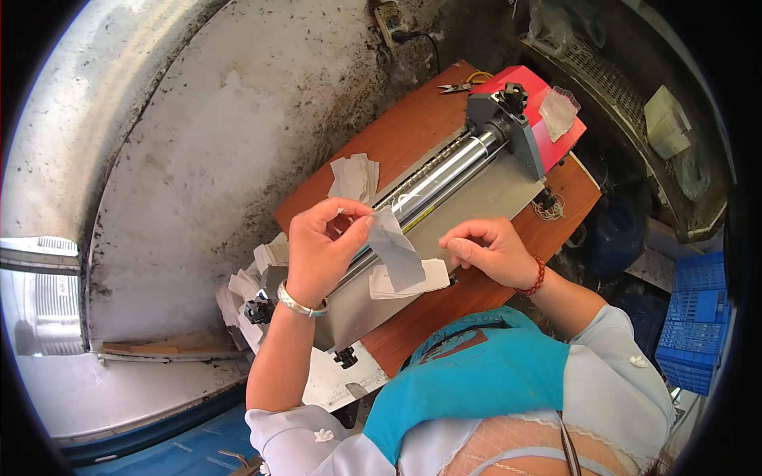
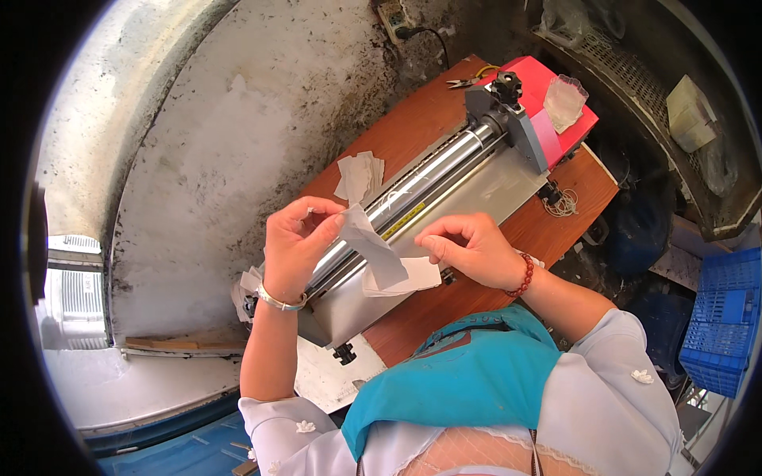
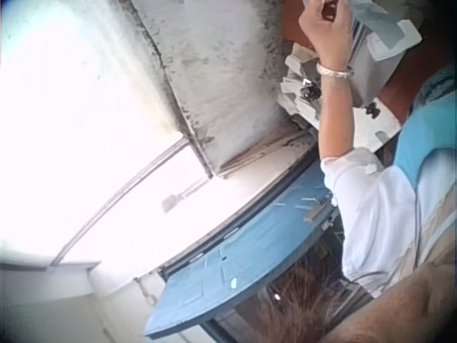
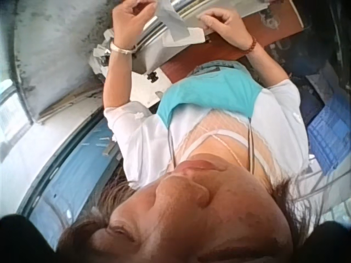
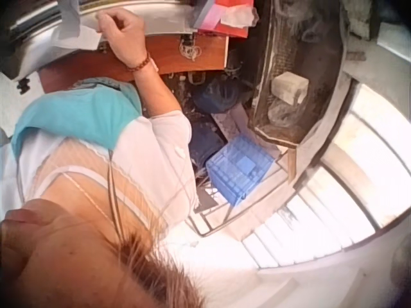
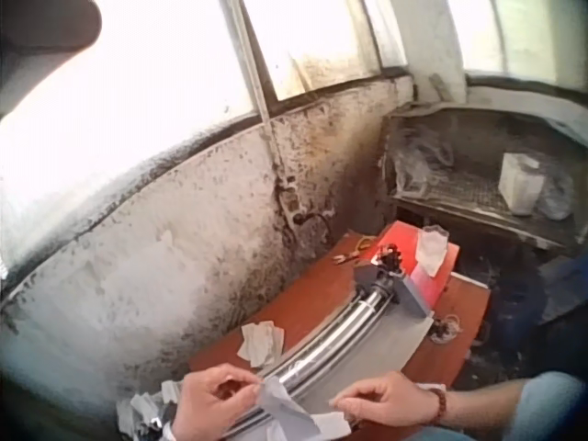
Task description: The person applies adhesive to small shoe components using a roller machine.
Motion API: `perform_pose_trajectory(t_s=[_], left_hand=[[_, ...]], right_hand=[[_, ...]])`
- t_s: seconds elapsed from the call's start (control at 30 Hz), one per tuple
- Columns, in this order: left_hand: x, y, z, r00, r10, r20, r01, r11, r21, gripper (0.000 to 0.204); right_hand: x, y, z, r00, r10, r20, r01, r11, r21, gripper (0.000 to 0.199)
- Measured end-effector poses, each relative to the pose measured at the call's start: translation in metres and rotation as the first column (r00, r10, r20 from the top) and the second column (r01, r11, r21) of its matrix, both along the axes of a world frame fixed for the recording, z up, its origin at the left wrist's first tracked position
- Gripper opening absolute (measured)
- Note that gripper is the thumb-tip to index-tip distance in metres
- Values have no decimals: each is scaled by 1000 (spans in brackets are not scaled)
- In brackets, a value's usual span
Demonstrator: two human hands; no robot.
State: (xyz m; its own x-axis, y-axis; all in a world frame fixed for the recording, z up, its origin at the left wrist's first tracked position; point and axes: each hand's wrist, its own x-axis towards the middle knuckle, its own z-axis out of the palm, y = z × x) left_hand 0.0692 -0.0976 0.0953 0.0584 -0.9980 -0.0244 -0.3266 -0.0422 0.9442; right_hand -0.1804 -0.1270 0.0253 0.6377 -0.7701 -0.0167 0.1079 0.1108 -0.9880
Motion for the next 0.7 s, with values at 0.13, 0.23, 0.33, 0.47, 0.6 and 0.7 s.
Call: perform_pose_trajectory(t_s=[0.13,0.23,0.33,0.47,0.6,0.7], left_hand=[[48,-73,0,981,170,91,-171,985,2,8],[76,-123,-31,939,270,215,-277,961,4,9],[118,-162,-103,905,225,361,-212,974,-76,11],[130,-161,-181,759,6,651,-22,1000,18,11],[115,-139,-212,590,-360,722,11,898,439,15],[115,-129,-227,598,-457,659,51,842,538,26]], right_hand=[[-8,-5,-22,999,23,-42,-19,995,95,19],[-14,-7,-43,988,-81,-131,102,982,162,18],[-17,-5,-60,983,-134,-122,153,975,162,17],[-10,2,-66,969,-209,-131,201,977,-75,13],[-10,-2,-59,951,-174,-254,68,924,-376,10],[0,-6,-53,965,-145,-217,10,852,-524,11]])
